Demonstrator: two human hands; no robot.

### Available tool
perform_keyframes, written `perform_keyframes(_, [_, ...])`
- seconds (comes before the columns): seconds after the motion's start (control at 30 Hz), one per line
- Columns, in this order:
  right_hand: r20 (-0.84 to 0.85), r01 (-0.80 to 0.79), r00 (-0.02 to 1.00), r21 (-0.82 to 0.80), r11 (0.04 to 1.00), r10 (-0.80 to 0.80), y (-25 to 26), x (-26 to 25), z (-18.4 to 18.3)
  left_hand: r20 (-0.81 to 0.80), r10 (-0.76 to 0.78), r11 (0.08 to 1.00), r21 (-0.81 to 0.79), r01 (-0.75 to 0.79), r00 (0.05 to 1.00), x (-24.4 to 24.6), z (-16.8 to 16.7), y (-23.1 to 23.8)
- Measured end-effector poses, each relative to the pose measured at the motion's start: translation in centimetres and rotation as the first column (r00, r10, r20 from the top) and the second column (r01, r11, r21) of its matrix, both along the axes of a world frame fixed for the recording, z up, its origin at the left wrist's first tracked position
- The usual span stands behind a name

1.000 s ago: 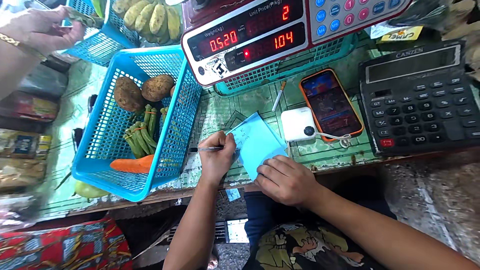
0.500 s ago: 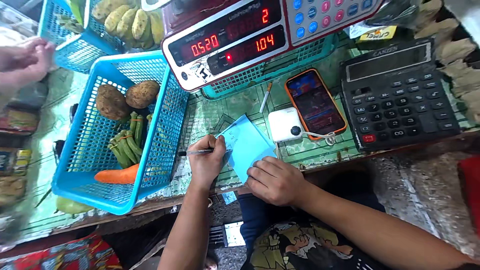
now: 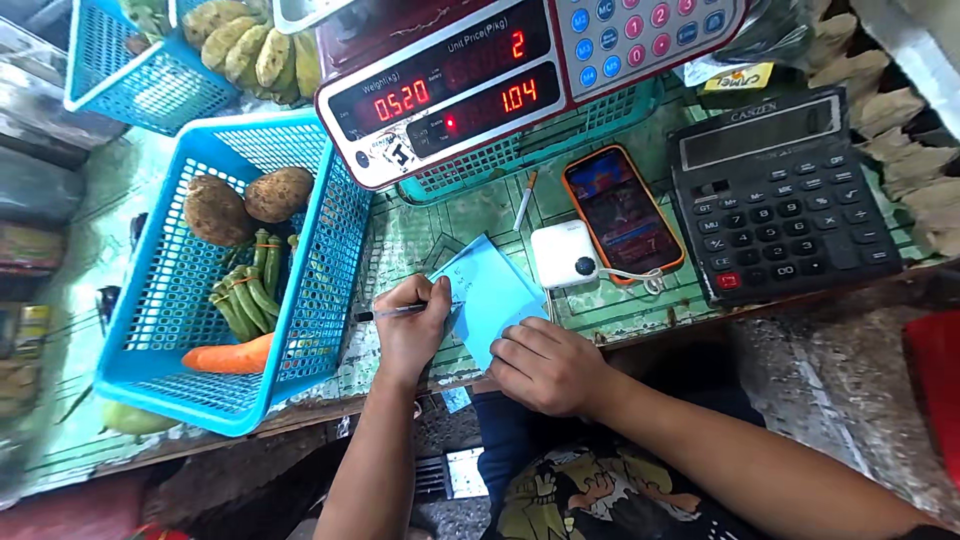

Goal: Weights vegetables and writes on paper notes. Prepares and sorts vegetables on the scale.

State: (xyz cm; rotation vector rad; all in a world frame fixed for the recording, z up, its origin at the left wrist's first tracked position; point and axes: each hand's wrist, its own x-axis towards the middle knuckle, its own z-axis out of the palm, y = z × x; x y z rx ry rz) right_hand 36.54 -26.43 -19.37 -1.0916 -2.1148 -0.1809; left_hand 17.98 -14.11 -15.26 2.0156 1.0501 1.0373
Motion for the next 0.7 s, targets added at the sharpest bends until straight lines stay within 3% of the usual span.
perform_keyframes(0.23, [-0.001, 0.015, 1.000, 0.015, 1.000, -0.015, 0.1, -0.1, -0.1, 0.040, -0.026, 0.999, -0.021, 0.027, 0.999, -0.1, -0.1, 0.2])
perform_keyframes(0.4, [0.002, 0.014, 1.000, 0.027, 1.000, -0.014, 0.1, 0.0, -0.3, 0.163, 0.157, 0.986, -0.083, -0.145, 0.974, 0.3, 0.1, 0.2])
perform_keyframes(0.53, [0.016, 0.026, 1.000, 0.030, 0.999, -0.026, 0.1, 0.0, -0.4, 0.093, 0.239, 0.959, -0.176, -0.220, 0.967, 0.6, 1.0, 0.5])
perform_keyframes(0.7, [0.016, 0.028, 0.999, 0.035, 0.999, -0.029, 0.0, -0.1, -0.5, 0.206, 0.090, 0.987, -0.151, -0.059, 0.974, 1.7, 1.2, 1.1])
